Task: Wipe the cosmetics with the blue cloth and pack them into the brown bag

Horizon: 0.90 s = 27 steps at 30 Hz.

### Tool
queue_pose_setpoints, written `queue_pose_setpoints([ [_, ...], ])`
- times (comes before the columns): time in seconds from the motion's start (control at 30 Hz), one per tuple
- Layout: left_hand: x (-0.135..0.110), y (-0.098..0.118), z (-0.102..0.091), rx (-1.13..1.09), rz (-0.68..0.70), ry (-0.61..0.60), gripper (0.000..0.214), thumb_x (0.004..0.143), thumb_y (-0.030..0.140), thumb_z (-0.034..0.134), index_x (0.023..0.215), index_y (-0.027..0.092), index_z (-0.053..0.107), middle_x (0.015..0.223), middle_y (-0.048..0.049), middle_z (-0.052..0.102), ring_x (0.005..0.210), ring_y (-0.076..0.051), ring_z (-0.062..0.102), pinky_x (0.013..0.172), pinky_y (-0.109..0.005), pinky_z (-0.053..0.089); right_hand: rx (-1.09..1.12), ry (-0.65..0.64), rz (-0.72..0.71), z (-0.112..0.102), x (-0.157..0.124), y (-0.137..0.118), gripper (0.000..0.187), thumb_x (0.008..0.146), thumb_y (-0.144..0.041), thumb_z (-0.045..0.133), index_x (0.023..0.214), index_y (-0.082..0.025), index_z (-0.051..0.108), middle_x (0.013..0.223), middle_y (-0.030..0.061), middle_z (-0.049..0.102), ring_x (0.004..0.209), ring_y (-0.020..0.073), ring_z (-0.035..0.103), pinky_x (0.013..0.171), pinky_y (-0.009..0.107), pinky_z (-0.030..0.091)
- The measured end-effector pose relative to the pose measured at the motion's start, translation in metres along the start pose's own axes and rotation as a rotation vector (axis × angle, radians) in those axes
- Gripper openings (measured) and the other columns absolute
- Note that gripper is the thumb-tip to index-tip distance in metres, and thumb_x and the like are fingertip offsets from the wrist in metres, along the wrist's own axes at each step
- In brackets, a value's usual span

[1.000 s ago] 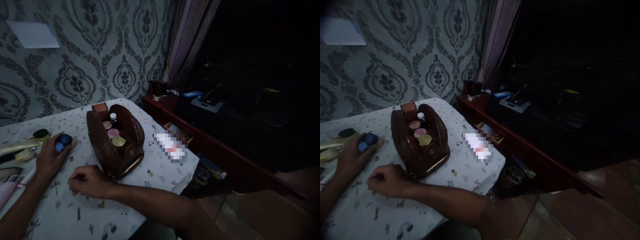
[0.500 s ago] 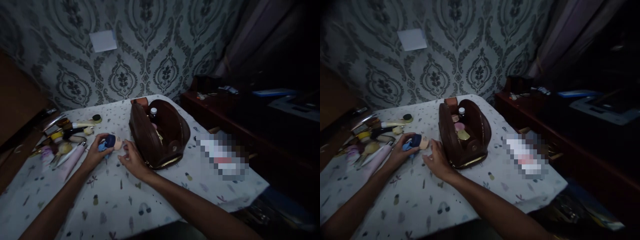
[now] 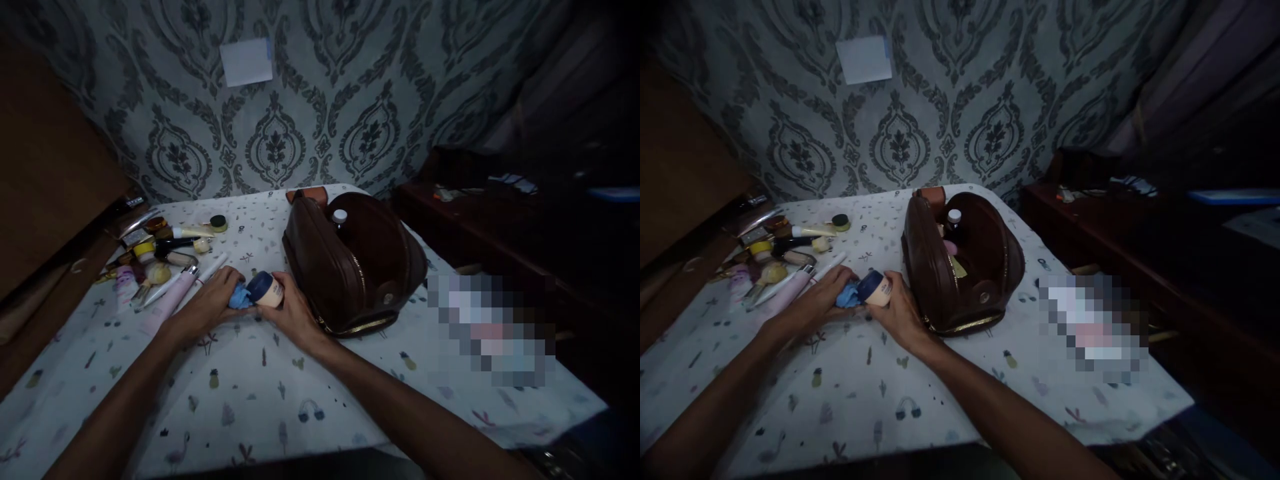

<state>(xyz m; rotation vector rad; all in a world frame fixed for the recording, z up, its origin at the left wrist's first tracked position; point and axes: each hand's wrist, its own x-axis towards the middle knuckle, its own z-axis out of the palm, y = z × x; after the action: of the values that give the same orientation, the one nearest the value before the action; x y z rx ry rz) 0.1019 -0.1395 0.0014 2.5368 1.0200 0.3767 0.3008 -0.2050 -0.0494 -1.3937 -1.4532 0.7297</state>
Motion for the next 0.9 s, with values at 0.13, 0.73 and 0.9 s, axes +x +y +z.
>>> queue_pose_setpoints([
  [0.13,-0.002,-0.001,-0.006,0.017,-0.096,0.067,0.026,0.093,0.048,0.051,0.093,0.022,0.055,0.077,0.0008,0.059,0.071,-0.020,0.057,0.065,-0.029,0.043,-0.013,-0.014,0.040,-0.001,0.000,-0.002,0.056,0.070,-0.028,0.073,0.120,-0.015,0.052,0.106,0.0085,0.067,0.095,0.0232,0.064,0.085,0.036,0.051],
  [0.73,-0.002,0.019,0.003,-0.262,0.145,0.142,0.046,0.099,0.042,0.042,0.140,0.024,0.054,0.140,-0.0122,0.052,0.133,-0.028,0.048,0.114,-0.044,0.037,-0.018,-0.012,-0.121,0.001,-0.001,0.001,0.046,0.074,-0.024,0.070,0.119,-0.018,0.063,0.109,0.0092,0.068,0.094,0.0225,0.065,0.083,0.037,0.054],
  [0.9,0.003,0.013,-0.002,-0.402,-0.087,0.216,0.027,0.087,0.041,0.059,0.098,0.018,0.067,0.088,-0.0026,0.067,0.082,-0.019,0.062,0.075,-0.030,0.051,-0.025,-0.028,-0.117,0.002,0.000,0.007,0.053,0.069,-0.023,0.076,0.120,-0.018,0.063,0.116,0.0106,0.066,0.102,0.0242,0.064,0.090,0.039,0.053],
])
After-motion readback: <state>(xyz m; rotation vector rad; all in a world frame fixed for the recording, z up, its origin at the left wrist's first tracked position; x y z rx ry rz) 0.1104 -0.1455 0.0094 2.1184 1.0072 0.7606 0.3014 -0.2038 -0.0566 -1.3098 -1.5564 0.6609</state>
